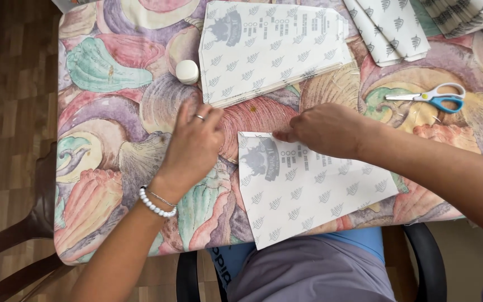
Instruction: Folding printed paper sheets into triangular shapes for packaging
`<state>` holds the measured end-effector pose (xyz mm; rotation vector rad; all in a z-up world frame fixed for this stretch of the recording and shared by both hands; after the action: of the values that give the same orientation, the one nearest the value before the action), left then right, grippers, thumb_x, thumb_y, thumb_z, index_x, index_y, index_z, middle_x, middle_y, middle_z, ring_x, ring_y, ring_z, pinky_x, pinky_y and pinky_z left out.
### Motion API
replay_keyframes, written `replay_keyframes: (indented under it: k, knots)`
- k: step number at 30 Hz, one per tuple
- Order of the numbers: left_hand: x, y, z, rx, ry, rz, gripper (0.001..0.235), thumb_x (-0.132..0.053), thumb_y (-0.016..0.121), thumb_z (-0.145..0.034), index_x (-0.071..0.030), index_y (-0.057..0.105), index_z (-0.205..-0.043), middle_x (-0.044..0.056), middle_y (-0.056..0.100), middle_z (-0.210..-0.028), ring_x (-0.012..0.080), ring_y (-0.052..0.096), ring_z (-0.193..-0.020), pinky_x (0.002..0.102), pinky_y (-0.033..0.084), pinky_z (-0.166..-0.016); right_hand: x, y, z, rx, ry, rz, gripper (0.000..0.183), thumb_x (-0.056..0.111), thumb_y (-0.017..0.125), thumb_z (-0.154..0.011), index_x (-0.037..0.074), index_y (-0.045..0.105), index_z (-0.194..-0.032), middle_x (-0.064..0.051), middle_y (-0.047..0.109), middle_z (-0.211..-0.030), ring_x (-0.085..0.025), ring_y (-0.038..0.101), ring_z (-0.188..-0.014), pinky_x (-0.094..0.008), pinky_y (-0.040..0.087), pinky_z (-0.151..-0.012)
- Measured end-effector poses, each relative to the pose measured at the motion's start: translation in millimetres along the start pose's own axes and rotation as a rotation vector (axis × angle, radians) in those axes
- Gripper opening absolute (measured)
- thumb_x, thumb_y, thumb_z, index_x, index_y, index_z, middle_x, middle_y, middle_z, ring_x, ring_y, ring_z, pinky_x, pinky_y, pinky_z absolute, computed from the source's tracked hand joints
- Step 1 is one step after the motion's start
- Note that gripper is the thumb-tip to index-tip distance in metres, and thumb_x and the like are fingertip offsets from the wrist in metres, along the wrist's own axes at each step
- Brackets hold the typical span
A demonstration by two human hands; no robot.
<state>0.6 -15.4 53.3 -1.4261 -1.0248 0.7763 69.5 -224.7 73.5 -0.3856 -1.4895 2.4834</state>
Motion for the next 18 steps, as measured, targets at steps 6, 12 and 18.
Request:
replay_keyframes:
  k: [6, 12, 18]
  knots:
    - [-34, 15, -12, -0.263, 0.101, 0.223, 0.037, 0.002, 0.051, -0.095, 0.0, 0.065, -0.13, 0.019, 0.059, -0.133, 0.0362, 0.053, -0.131, 0.049, 0.042, -0.114, -4, 12, 3, -0.22, -0.027, -0.039, 0.043, 0.003, 0.06, -0.096, 0.025, 0.068, -0.132, -0.004, 0.077, -0.101, -0.023, 0.077, -0.097, -0.04, 0.065, -0.087]
    - [-79, 43, -10, -0.235, 0.063, 0.032, 0.056, -0.009, 0.048, -0.095, -0.005, 0.048, -0.151, 0.008, 0.06, -0.101, 0.0262, 0.063, -0.098, 0.036, 0.056, -0.081, -9, 35, 10, -0.479, -0.062, -0.082, 0.027, 0.004, 0.058, -0.091, 0.025, 0.074, -0.098, 0.001, 0.068, -0.087, -0.021, 0.073, -0.085, -0.038, 0.062, -0.072]
    - [-93, 39, -12, -0.203, 0.059, -0.069, 0.051, -0.007, 0.048, -0.093, 0.001, 0.055, -0.143, 0.015, 0.06, -0.114, 0.0317, 0.059, -0.113, 0.039, 0.05, -0.096, -36, 42, 69, -0.465, 0.066, -0.392, 0.032, -0.003, 0.051, -0.097, 0.011, 0.078, -0.106, -0.008, 0.072, -0.089, -0.023, 0.073, -0.087, -0.034, 0.063, -0.076]
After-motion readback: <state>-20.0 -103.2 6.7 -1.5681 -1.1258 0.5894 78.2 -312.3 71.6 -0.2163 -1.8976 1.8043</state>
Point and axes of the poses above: each hand's wrist, its own z-axis away from the middle knuckle, its own y-axis out of the palm, x = y × z, the point moved 4 cm from there along -z, towards the middle knuckle
